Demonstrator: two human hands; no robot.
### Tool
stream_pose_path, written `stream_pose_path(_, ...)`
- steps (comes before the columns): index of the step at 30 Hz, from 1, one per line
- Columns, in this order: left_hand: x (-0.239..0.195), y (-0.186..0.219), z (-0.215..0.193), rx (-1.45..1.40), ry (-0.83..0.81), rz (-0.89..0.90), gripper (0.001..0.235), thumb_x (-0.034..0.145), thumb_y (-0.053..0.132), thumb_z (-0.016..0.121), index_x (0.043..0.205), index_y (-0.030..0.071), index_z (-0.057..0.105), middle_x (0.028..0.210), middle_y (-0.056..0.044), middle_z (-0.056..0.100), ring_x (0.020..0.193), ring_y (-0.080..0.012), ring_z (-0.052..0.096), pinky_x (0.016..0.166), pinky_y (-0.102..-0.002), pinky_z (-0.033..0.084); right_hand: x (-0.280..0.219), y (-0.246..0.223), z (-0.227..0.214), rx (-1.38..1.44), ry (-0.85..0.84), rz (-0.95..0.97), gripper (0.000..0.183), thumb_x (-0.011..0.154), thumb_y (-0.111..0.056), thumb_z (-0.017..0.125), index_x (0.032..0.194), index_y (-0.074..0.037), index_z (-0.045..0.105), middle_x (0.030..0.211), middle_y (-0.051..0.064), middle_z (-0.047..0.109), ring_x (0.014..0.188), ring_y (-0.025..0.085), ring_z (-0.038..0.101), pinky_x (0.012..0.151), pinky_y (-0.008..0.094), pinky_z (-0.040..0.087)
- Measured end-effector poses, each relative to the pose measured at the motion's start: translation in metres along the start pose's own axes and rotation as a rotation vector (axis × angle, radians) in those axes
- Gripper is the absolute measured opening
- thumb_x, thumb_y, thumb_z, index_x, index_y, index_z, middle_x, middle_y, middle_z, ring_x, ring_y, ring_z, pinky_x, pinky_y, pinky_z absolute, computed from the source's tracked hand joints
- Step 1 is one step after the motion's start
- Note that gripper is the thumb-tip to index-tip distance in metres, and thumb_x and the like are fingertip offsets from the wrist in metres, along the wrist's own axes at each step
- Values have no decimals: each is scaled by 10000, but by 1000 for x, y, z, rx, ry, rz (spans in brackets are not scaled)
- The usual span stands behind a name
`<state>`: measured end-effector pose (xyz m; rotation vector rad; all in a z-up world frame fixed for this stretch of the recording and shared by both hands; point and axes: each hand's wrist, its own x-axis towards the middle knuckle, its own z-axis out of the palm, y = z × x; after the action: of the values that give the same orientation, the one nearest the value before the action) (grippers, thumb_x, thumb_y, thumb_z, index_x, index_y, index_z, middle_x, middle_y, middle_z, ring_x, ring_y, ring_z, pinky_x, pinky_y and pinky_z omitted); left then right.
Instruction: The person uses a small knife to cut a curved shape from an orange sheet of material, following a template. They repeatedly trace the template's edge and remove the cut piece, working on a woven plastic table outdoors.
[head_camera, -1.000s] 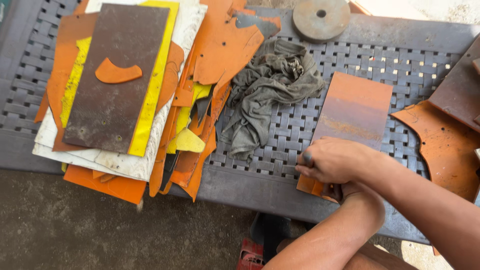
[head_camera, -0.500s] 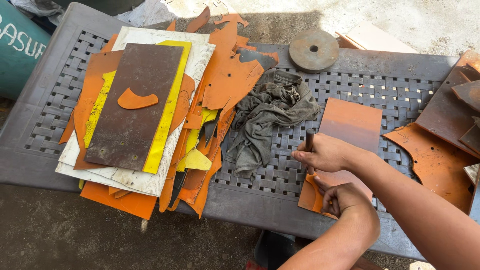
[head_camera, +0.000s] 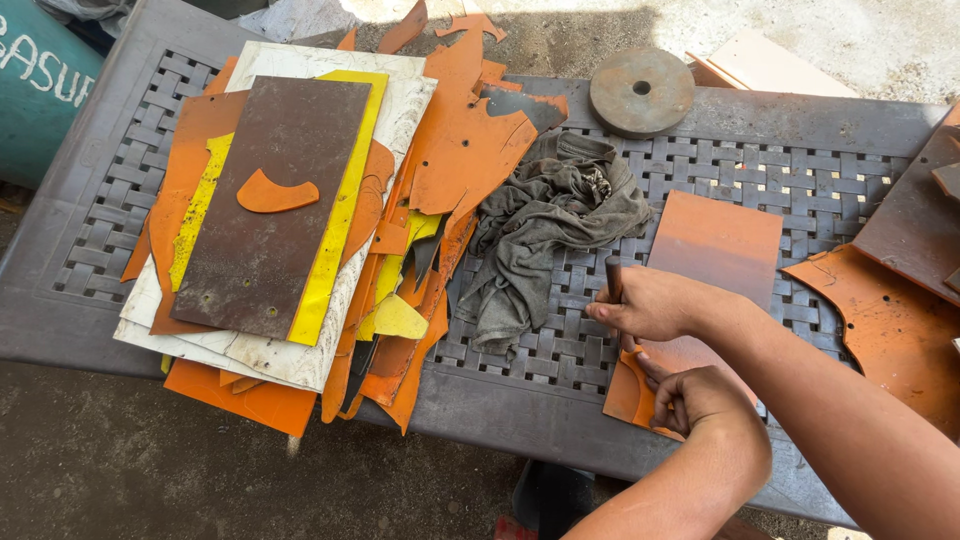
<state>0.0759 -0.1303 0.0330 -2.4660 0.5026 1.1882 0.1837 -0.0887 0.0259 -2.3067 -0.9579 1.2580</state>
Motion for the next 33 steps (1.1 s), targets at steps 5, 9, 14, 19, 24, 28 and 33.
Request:
stream_pose_path(5, 10, 5, 3, -1, -22, -16, 483, 848, 180, 721, 1197, -153, 694, 1261, -399, 699, 355, 2, 328, 472, -223, 593, 6, 24, 1, 86, 144, -71, 473, 977, -370, 542, 766, 11, 726, 673, 92, 761, 626, 220, 774, 618, 374, 595)
stream_pose_path(9, 20, 10, 9, 16, -13, -34, 398, 851, 155, 712, 1158, -93, 760, 1341, -452, 594, 350, 1, 368, 462, -192, 564, 8, 44, 1, 269, 138, -13, 464, 990, -342, 543, 769, 33, 704, 675, 133, 753, 620, 209, 786, 578, 352, 619)
stream_pose_path(14, 28, 10, 11, -40, -58, -61, 308, 856, 78, 682, 1118, -36, 796, 1385, -464, 549, 497, -239, 551, 459, -211, 519, -1, 66, 6, 382, 252, 0, 400, 971, -328, 578, 817, 7, 733, 668, 120, 746, 611, 195, 746, 556, 350, 599)
stream_pose_path(19, 25, 7, 10, -50, -32, -28, 329, 843, 82, 713, 1129, -62, 789, 1363, -493, 567, 615, -64, 727, 473, -208, 529, -13, 85, 15, 517, 324, -22, 435, 988, -321, 592, 796, 48, 717, 687, 132, 727, 626, 201, 752, 591, 351, 596)
stream_pose_path(24, -3, 5, 24, -517, 98, -64, 318, 966, 121, 596, 1181, -46, 761, 1412, -402, 559, 1260, -570, 514, 594, -463, 585, -64, 95, 44, 618, 724, -49, 387, 1024, -296, 579, 911, 34, 750, 851, 138, 796, 844, 204, 748, 794, 313, 573)
stream_pose_path(28, -43, -14, 90, -535, 272, -42, 549, 953, 319, 651, 1370, -32, 590, 1699, -397, 117, 1059, -368, 663, 803, -446, 555, -128, 95, 107, 396, 1034, -78, 234, 958, -203, 675, 1080, -8, 719, 1180, 130, 763, 1096, 237, 723, 945, 360, 553)
stream_pose_path(33, -73, -30, 137, -864, 543, -144, 1078, 787, 695, 652, 1552, -10, 369, 1629, -367, 147, 1054, -365, 613, 816, -486, 528, -152, 73, 169, -19, 1212, 103, 305, 803, -181, 783, 1065, -54, 693, 1309, 140, 692, 1195, 336, 645, 1028, 427, 501)
